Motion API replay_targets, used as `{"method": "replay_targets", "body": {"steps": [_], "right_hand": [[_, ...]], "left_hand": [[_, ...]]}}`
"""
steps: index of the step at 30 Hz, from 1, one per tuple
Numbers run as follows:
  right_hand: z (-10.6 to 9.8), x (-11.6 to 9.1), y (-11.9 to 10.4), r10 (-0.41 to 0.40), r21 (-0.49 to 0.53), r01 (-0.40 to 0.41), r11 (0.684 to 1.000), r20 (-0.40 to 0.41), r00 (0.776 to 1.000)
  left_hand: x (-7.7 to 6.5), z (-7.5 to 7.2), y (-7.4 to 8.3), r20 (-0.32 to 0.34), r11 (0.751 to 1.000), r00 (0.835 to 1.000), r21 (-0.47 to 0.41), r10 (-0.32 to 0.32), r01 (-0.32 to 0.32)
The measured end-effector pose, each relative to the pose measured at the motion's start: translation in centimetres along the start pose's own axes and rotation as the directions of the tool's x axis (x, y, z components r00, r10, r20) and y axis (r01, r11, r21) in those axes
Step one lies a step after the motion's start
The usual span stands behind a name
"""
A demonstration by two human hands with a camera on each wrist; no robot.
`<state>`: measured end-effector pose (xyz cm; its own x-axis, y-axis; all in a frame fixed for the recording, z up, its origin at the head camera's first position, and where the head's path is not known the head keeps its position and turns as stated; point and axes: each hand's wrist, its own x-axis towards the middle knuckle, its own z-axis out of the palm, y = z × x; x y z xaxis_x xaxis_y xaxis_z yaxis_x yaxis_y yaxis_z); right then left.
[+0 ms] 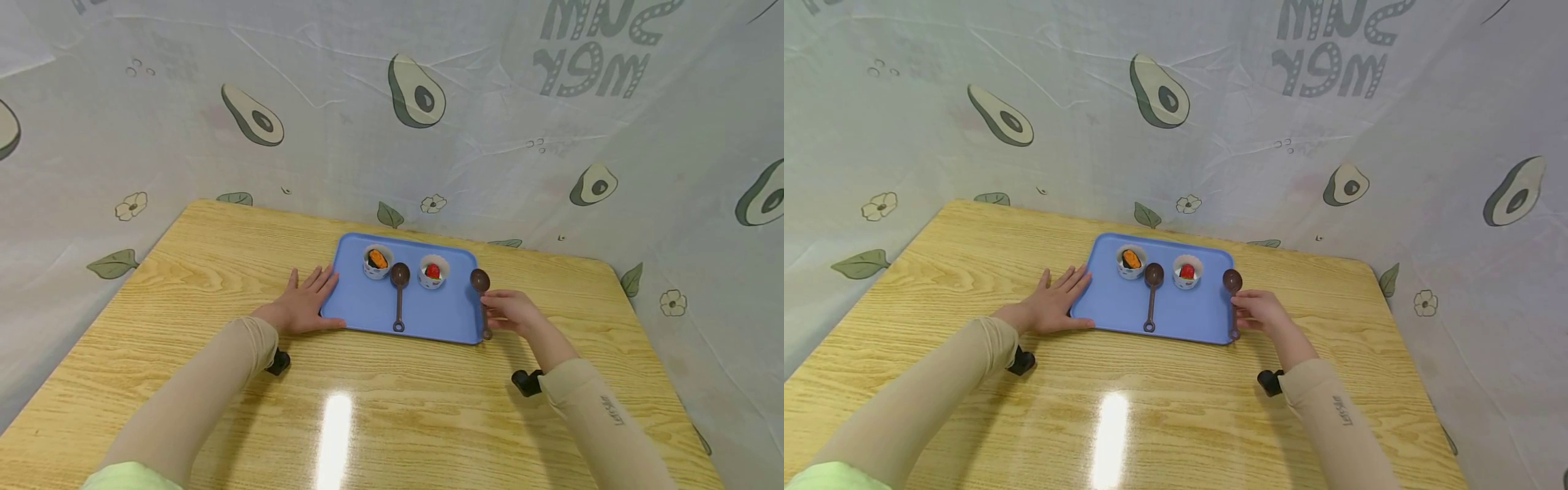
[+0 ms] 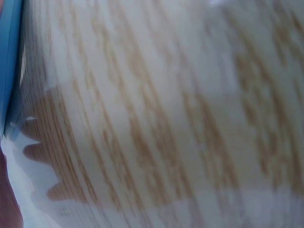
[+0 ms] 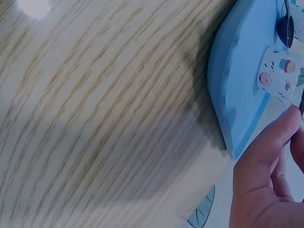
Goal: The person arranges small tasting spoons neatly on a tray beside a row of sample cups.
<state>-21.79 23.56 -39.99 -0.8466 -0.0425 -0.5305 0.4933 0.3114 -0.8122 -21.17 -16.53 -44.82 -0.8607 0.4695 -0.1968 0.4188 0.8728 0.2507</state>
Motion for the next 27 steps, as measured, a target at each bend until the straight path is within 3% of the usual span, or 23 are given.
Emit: {"method": "replay_targets", "body": {"steps": [27], "right_hand": [[2.5, 1.5, -0.3, 0.017, 0.028, -0.017, 0.999, -0.001, 1.0]], "left_hand": [[-0.2, -0.2, 0.2, 0.0, 1.0, 1.0, 0.002, 0.002, -0.002]]}}
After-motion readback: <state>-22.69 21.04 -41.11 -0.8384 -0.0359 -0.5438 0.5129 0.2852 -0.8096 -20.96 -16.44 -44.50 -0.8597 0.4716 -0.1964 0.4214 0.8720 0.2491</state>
